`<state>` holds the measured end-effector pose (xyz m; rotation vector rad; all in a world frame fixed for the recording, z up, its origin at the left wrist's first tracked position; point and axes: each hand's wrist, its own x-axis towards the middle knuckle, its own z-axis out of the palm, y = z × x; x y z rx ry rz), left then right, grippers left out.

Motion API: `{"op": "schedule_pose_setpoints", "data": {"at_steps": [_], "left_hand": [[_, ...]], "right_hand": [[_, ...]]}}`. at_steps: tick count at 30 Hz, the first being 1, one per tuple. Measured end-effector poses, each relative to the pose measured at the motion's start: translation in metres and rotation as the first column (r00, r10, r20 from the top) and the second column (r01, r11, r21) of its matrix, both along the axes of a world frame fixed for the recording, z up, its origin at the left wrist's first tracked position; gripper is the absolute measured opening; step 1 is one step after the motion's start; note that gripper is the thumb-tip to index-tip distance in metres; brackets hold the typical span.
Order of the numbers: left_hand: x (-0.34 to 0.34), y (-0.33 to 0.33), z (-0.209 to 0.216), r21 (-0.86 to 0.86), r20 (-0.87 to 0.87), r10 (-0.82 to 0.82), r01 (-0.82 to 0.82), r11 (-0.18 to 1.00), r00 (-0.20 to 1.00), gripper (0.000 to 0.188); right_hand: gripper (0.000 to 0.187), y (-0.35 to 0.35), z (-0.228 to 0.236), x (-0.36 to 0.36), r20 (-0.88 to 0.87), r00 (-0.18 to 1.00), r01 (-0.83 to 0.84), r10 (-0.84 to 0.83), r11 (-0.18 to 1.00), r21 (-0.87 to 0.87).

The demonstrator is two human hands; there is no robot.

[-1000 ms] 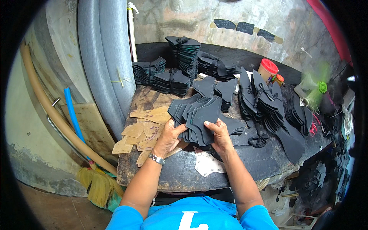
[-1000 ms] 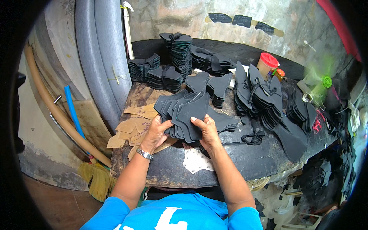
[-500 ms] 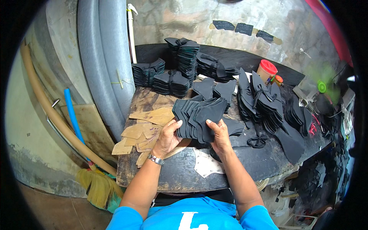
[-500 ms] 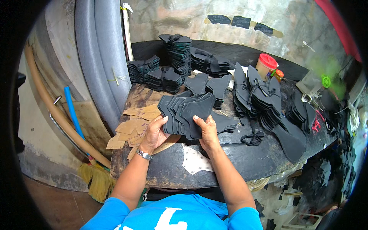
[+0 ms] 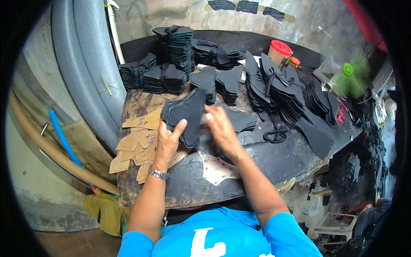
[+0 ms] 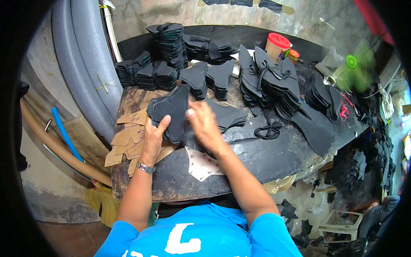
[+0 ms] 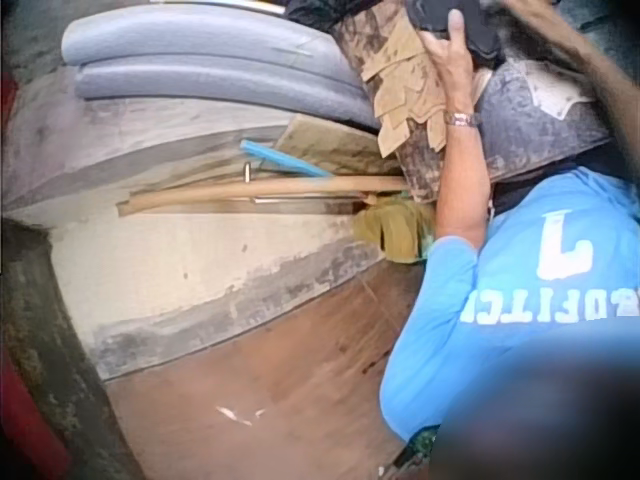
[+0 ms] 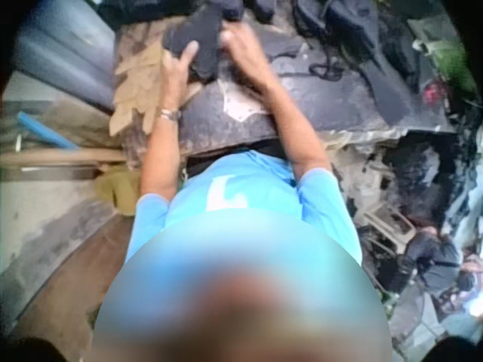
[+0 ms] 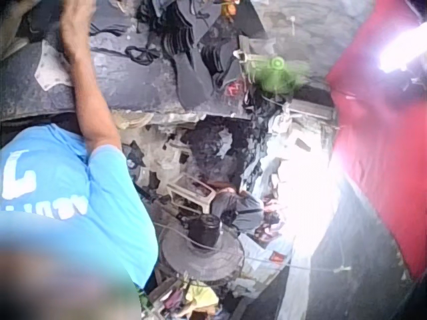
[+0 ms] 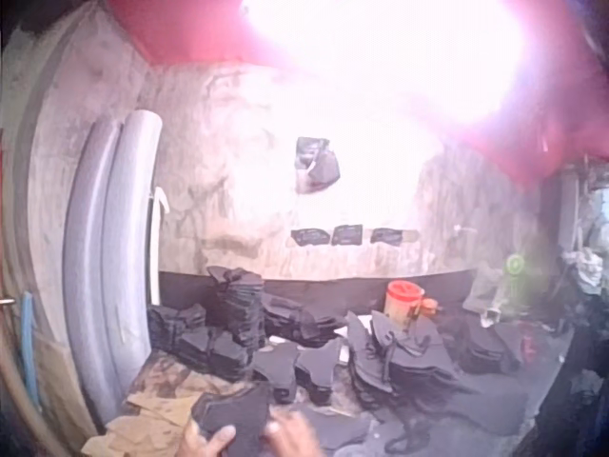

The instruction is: The person stacks black rubber shoe parts on a workbench, aligns them, and ties bundles with rubber bands. They then place a cardboard template on a rubber piece and trace its outline with a pencil.

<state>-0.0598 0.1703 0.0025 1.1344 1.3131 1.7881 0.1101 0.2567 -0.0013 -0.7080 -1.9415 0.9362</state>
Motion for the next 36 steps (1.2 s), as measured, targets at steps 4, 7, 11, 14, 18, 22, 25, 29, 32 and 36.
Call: {"op": "schedule_pose_setpoints", "data": {"at_steps": [4, 7, 11, 14, 18, 22, 25, 29, 32, 36], "left_hand": [[-0.021, 0.001, -0.001, -0.239, -0.306, 0.244, -0.322, 0.916, 0.92, 0.052], [-0.032, 0.002, -0.007, -0.259, -0.651, 0.214, -0.478, 0.84, 0.729, 0.055], [-0.033, 0.001, -0.016, -0.067, -0.764, 0.414, -0.7, 0.711, 0.494, 0.068], [-0.036, -0.001, -0.016, -0.108, -0.834, 0.321, -0.703, 0.703, 0.449, 0.071], [-0.039, -0.001, -0.015, -0.186, -0.847, 0.215, -0.651, 0.736, 0.486, 0.077], [-0.034, -0.001, -0.014, -0.185, -0.824, 0.219, -0.613, 0.768, 0.523, 0.077], [-0.03, -0.001, -0.011, -0.107, -0.893, 0.231, -0.68, 0.726, 0.387, 0.079], [-0.022, -0.003, 0.001, 0.196, -0.846, 0.446, -0.609, 0.768, 0.291, 0.089], [-0.009, -0.003, 0.009, 0.33, -0.541, 0.433, -0.291, 0.898, 0.721, 0.099], [0.016, -0.004, 0.006, 0.259, -0.188, -0.078, 0.126, 0.958, 0.979, 0.101]], "right_hand": [[0.041, 0.039, 0.003, 0.045, 0.393, 0.77, 0.357, -0.503, 0.85, 0.388], [0.054, 0.05, 0.008, 0.07, 0.583, 0.748, 0.321, -0.317, 0.942, 0.101], [0.061, 0.048, 0.016, 0.079, 0.644, 0.74, 0.255, -0.195, 0.967, 0.0], [0.066, 0.047, 0.022, 0.08, 0.663, 0.733, 0.243, -0.15, 0.969, -0.05], [0.075, 0.045, 0.024, 0.081, 0.694, 0.707, 0.259, -0.134, 0.963, -0.077], [0.08, 0.043, 0.022, 0.081, 0.667, 0.741, 0.224, -0.082, 0.966, -0.13], [0.078, 0.042, 0.021, 0.079, 0.604, 0.796, 0.17, -0.048, 0.975, -0.146], [0.069, 0.039, 0.025, 0.075, 0.415, 0.901, 0.019, 0.127, 0.944, -0.33], [0.051, 0.03, 0.028, 0.062, -0.112, 0.973, -0.229, 0.2, 0.811, -0.538], [0.036, 0.012, 0.026, 0.029, -0.634, 0.772, -0.504, 0.054, 0.66, -0.557]]}}
